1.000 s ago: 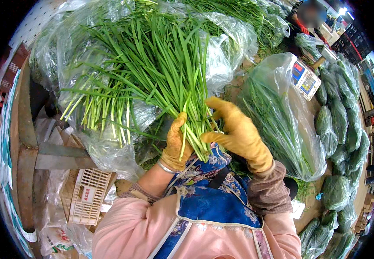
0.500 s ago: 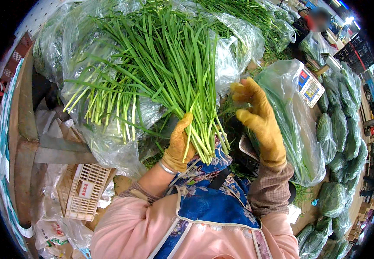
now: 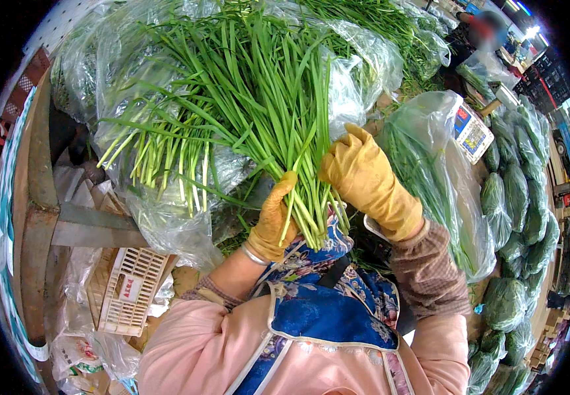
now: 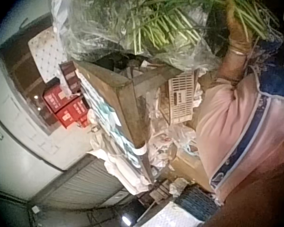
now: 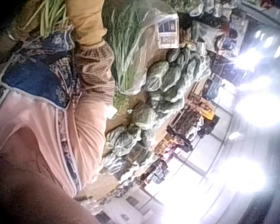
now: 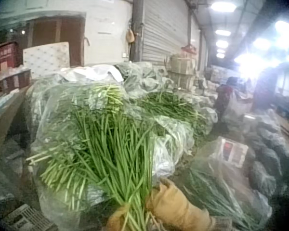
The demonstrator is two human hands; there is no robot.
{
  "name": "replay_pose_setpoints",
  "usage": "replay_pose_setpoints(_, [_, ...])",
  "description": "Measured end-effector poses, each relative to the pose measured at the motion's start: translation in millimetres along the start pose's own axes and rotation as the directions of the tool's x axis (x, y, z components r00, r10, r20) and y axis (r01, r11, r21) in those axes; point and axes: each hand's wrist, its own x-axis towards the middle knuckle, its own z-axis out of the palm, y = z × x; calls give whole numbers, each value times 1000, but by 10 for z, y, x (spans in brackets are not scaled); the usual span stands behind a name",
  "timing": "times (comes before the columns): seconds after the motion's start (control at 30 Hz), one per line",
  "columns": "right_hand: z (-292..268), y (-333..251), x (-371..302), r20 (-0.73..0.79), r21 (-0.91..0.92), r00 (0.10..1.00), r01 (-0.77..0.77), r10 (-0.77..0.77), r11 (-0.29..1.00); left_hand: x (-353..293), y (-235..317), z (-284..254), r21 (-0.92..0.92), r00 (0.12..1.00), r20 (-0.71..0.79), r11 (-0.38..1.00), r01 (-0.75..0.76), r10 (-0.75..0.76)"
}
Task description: The person gathers bunches of green onions from a large pile, places them into a plastic bag, and weighs the bag on a digital scale. They then remove the bag and repeat the process with another bunch of vegetables.
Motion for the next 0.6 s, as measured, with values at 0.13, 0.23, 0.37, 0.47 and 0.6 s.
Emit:
replay_pose_setpoints(0.13, [-14, 100, 185, -40, -125, 990, 131, -137, 983, 21, -20, 112, 52, 997, -68, 998, -24, 28])
replay_pose_setpoints(0.23, [-109, 126, 273, -42, -175, 986, 152, -162, 973, 35, -19, 160, 99, 995, -81, 993, -55, 64])
replay_pose_setpoints(0.37, [-186, 249, 332, -42, -240, 985, 150, -165, 959, 50, 8, 163, 82, 998, -48, 996, -29, 33])
replay_pose_setpoints(0.47, [-144, 391, 330, -116, -288, 977, 139, -179, 947, 62, 19, 149, 54, 1000, -14, 999, -2, 2])
replay_pose_setpoints(0.6, [-489, 782, 340, -40, -289, 991, -136, 130, 948, 55, 39, 109, -15, 1000, 14, 1000, 10, -10])
